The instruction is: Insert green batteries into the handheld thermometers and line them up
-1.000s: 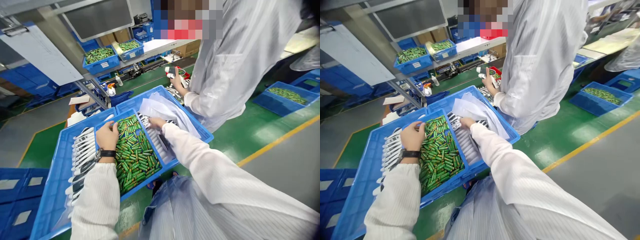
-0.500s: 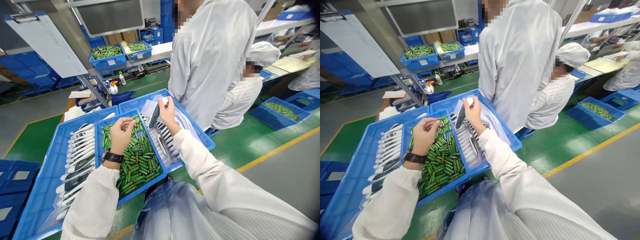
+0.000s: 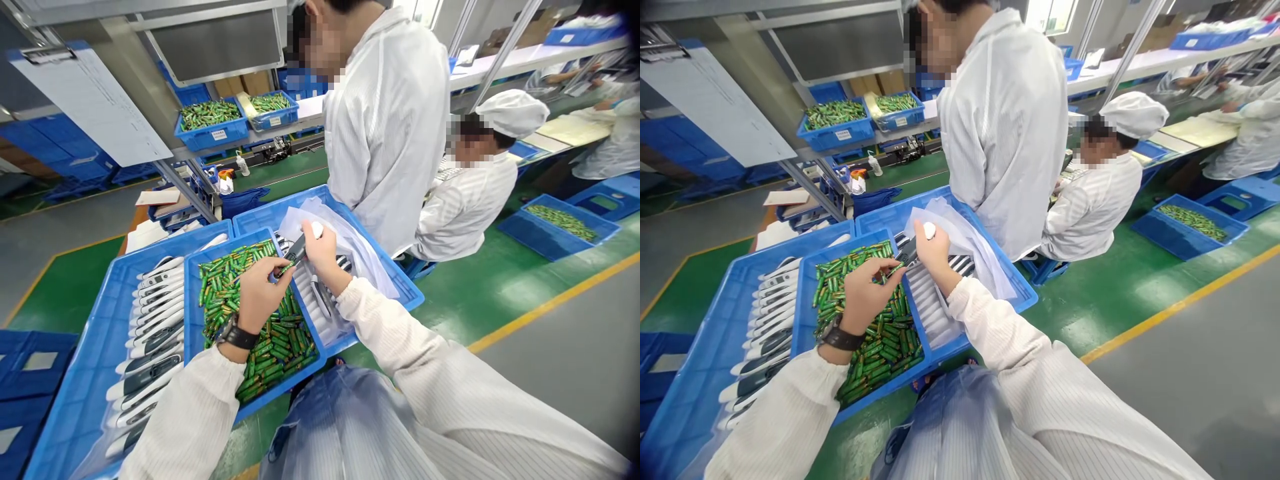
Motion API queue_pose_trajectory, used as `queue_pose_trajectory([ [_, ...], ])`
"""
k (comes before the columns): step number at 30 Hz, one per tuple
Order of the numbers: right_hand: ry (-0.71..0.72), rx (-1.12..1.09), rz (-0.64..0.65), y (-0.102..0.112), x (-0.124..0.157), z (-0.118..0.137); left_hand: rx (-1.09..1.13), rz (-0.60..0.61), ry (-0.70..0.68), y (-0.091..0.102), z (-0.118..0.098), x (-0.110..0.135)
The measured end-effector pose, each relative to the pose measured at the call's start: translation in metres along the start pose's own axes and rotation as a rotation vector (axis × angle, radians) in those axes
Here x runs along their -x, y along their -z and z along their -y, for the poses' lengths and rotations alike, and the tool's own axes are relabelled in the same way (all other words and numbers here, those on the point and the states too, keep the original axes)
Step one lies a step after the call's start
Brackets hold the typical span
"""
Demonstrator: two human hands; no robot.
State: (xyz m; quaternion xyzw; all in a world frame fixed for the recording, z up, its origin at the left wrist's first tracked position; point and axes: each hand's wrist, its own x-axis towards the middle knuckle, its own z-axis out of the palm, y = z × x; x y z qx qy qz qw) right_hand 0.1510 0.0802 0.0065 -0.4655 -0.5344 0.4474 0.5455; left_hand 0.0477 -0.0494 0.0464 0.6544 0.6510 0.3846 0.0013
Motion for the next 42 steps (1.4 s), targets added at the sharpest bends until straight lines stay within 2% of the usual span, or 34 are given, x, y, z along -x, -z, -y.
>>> queue_pose_trajectory([
  [4, 0.053, 0.006, 0.015, 0.001, 0.005, 0.002, -0.047, -0.033, -0.044, -0.003, 0.002, 0.0],
  [10, 0.099, 0.008, -0.012, 0.005, 0.007, 0.009, 0.036, -0.018, 0.061, -0.004, 0.009, 0.0],
  [16, 0.104, -0.036, -0.065, 0.009, 0.006, 0.01, 0.251, 0.239, 0.113, 0.004, 0.015, -0.003],
  [20, 0.079, -0.065, -0.07, 0.007, 0.004, 0.006, 0.286, 0.312, 0.126, 0.006, 0.016, -0.004],
  [26, 0.086, -0.117, -0.124, 0.005, 0.007, 0.009, 0.27, 0.234, 0.132, -0.004, 0.009, -0.004],
  [30, 0.092, -0.151, -0.136, 0.004, 0.005, 0.007, 0.283, 0.167, 0.193, -0.011, 0.004, -0.004],
  [33, 0.083, -0.146, -0.126, 0.005, 0.0, 0.005, 0.404, 0.095, 0.275, -0.009, 0.008, -0.007],
  [35, 0.088, -0.128, -0.134, 0.007, -0.003, 0.005, 0.419, 0.094, 0.31, -0.001, 0.017, -0.009],
  [36, 0.089, -0.115, -0.141, 0.008, -0.005, 0.005, 0.361, 0.135, 0.315, 0.003, 0.023, -0.01],
  [38, 0.085, -0.101, -0.149, 0.01, -0.006, 0.005, 0.147, 0.295, 0.287, 0.012, 0.035, -0.01],
  [40, 0.077, -0.11, -0.139, 0.011, -0.007, 0.005, -0.068, 0.465, 0.209, 0.017, 0.047, -0.008],
  [42, 0.074, -0.132, -0.117, 0.01, -0.006, 0.005, -0.196, 0.57, 0.118, 0.015, 0.054, -0.006],
])
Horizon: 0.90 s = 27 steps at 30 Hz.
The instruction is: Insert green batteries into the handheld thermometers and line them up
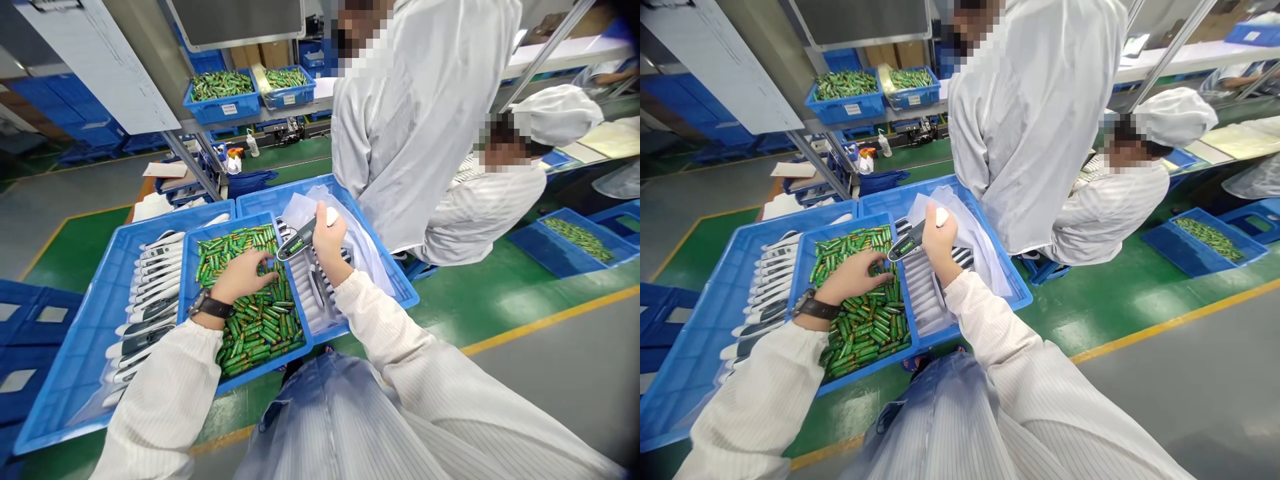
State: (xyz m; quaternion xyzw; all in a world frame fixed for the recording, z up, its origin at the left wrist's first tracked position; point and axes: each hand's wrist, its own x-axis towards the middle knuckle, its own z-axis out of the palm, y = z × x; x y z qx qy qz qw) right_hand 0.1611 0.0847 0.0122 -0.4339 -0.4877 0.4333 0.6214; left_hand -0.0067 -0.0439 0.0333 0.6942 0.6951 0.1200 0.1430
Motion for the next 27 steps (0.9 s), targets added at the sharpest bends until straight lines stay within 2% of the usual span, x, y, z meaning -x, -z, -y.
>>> queue_pose_trajectory([
  [4, 0.005, -0.001, 0.024, -0.002, 0.003, 0.0, -0.112, 0.059, -0.069, -0.009, -0.003, -0.004],
  [8, -0.007, 0.017, 0.029, -0.001, 0.003, 0.0, -0.06, 0.005, -0.059, -0.011, -0.01, -0.005],
  [10, -0.012, 0.026, 0.016, -0.001, 0.001, -0.001, 0.045, -0.09, -0.016, -0.01, -0.01, -0.003],
  [14, 0.001, 0.049, 0.001, -0.001, -0.001, -0.004, 0.332, -0.378, 0.05, -0.004, -0.011, -0.001],
  [17, 0.003, 0.073, 0.012, -0.002, 0.0, -0.005, 0.467, -0.596, 0.013, 0.001, -0.019, 0.002],
  [19, 0.0, 0.075, 0.025, -0.002, 0.002, -0.005, 0.482, -0.683, -0.053, 0.003, -0.029, 0.004],
  [23, 0.0, 0.06, 0.064, -0.002, 0.008, 0.0, 0.373, -0.671, -0.192, 0.002, -0.045, 0.006],
  [27, 0.005, 0.062, 0.099, -0.002, 0.012, 0.004, 0.284, -0.655, -0.263, -0.001, -0.048, 0.005],
])
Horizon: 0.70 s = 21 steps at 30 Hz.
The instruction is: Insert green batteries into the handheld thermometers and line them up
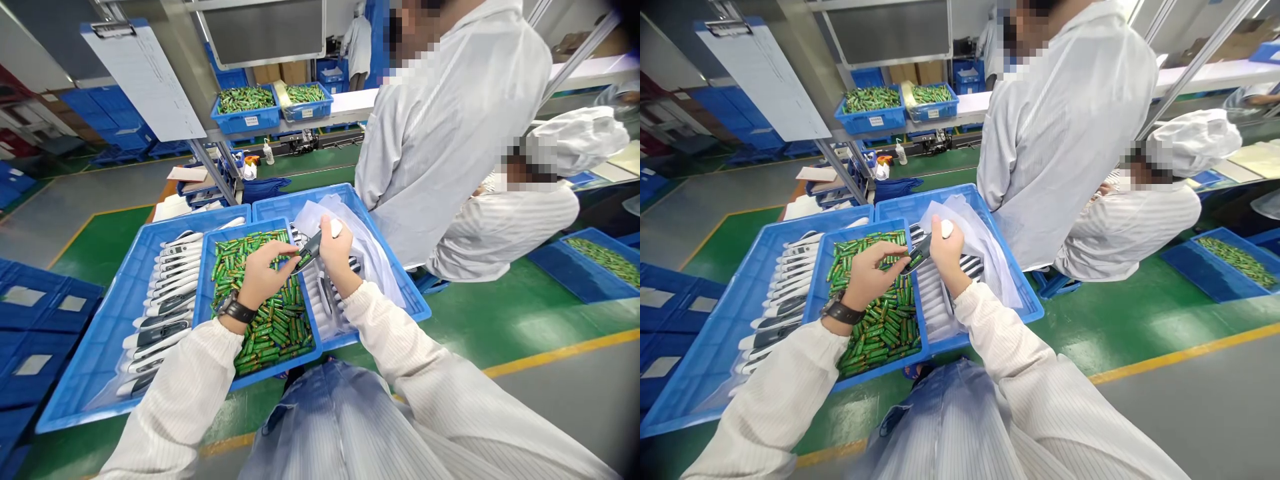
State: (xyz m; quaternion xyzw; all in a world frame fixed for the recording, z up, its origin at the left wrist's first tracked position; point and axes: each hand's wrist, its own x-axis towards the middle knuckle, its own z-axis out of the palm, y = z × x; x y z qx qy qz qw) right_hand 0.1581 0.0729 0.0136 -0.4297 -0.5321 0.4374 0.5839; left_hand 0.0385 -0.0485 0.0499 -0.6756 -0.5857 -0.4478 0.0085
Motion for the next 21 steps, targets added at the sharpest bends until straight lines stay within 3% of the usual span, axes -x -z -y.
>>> queue_pose_trajectory([
  [8, 0.047, 0.009, 0.037, 0.001, 0.003, 0.004, -0.126, 0.201, -0.006, -0.009, 0.003, 0.006],
  [14, -0.056, 0.047, -0.054, 0.004, -0.008, -0.003, -0.29, 0.35, -0.041, -0.022, 0.004, 0.011],
  [21, -0.139, 0.003, -0.049, -0.002, -0.014, -0.017, -0.364, 0.351, -0.051, -0.032, 0.009, 0.009],
])
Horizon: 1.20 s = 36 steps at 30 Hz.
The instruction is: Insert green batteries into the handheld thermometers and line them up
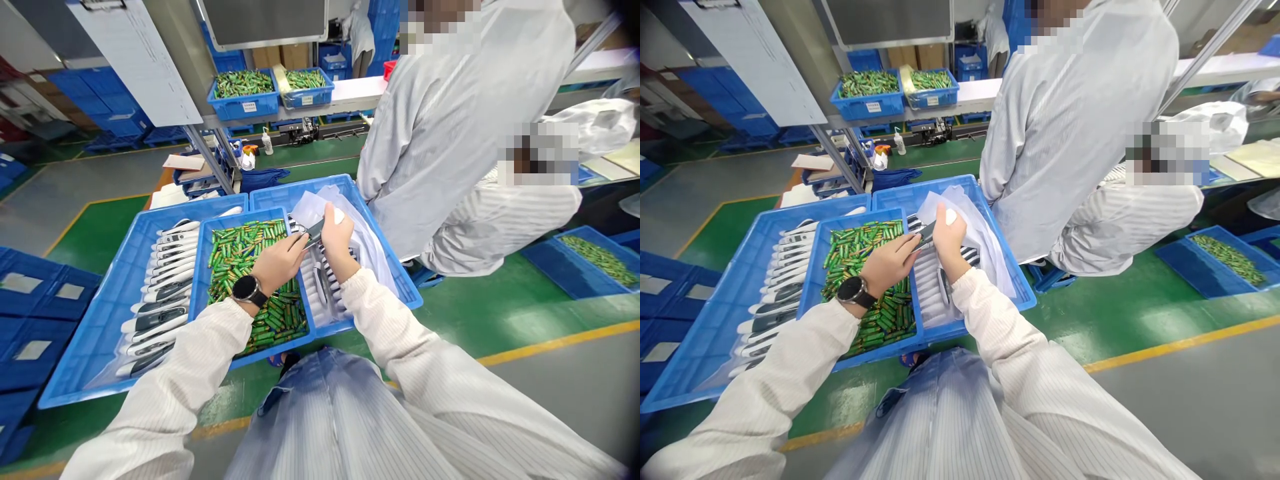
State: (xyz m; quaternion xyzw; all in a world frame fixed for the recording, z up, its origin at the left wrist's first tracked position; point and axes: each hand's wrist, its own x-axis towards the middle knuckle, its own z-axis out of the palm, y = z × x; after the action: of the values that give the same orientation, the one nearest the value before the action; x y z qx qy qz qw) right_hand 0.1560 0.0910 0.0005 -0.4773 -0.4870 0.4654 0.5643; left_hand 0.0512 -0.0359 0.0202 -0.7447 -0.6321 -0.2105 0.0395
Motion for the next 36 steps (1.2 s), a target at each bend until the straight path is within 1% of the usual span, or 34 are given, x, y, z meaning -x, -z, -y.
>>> queue_pose_trajectory([
  [2, 0.02, 0.03, 0.033, 0.001, -0.007, -0.002, 0.011, -0.024, -0.004, 0.0, 0.002, 0.0],
  [3, 0.066, 0.064, 0.044, 0.003, -0.012, -0.002, 0.015, -0.036, -0.003, 0.001, 0.004, 0.0],
  [4, 0.136, 0.11, 0.042, 0.008, -0.02, -0.002, 0.019, -0.047, 0.009, 0.003, 0.007, 0.001],
  [6, 0.311, 0.232, 0.009, 0.021, -0.04, -0.002, 0.026, -0.05, 0.077, 0.006, 0.014, 0.001],
  [8, 0.434, 0.411, 0.013, 0.038, -0.062, -0.003, 0.013, 0.002, 0.19, 0.01, 0.024, 0.002],
  [9, 0.459, 0.529, 0.051, 0.047, -0.072, -0.005, -0.002, 0.045, 0.245, 0.012, 0.029, 0.002],
  [12, 0.45, 0.945, 0.258, 0.068, -0.093, -0.012, -0.058, 0.188, 0.344, 0.017, 0.044, 0.004],
  [15, 0.413, 1.264, 0.429, 0.073, -0.098, -0.026, -0.131, 0.315, 0.356, 0.02, 0.054, 0.008],
  [17, 0.362, 1.384, 0.506, 0.069, -0.096, -0.038, -0.177, 0.365, 0.346, 0.02, 0.057, 0.011],
  [19, 0.303, 1.441, 0.553, 0.063, -0.093, -0.051, -0.212, 0.37, 0.356, 0.02, 0.057, 0.013],
  [21, 0.259, 1.462, 0.571, 0.059, -0.09, -0.062, -0.243, 0.37, 0.384, 0.021, 0.056, 0.013],
  [23, 0.243, 1.471, 0.58, 0.058, -0.087, -0.068, -0.262, 0.383, 0.393, 0.023, 0.056, 0.013],
  [25, 0.267, 1.474, 0.589, 0.056, -0.083, -0.068, -0.266, 0.381, 0.397, 0.023, 0.057, 0.012],
  [28, 0.366, 1.453, 0.65, 0.045, -0.068, -0.066, -0.269, 0.301, 0.367, 0.023, 0.057, 0.01],
  [30, 0.408, 1.435, 0.765, 0.032, -0.051, -0.07, -0.249, 0.283, 0.32, 0.022, 0.057, 0.01],
  [33, 0.397, 1.425, 1.026, 0.014, -0.024, -0.088, -0.164, 0.382, 0.273, 0.021, 0.057, 0.01],
  [36, 0.374, 1.429, 1.257, 0.008, -0.012, -0.111, -0.087, 0.444, 0.264, 0.023, 0.059, 0.01],
])
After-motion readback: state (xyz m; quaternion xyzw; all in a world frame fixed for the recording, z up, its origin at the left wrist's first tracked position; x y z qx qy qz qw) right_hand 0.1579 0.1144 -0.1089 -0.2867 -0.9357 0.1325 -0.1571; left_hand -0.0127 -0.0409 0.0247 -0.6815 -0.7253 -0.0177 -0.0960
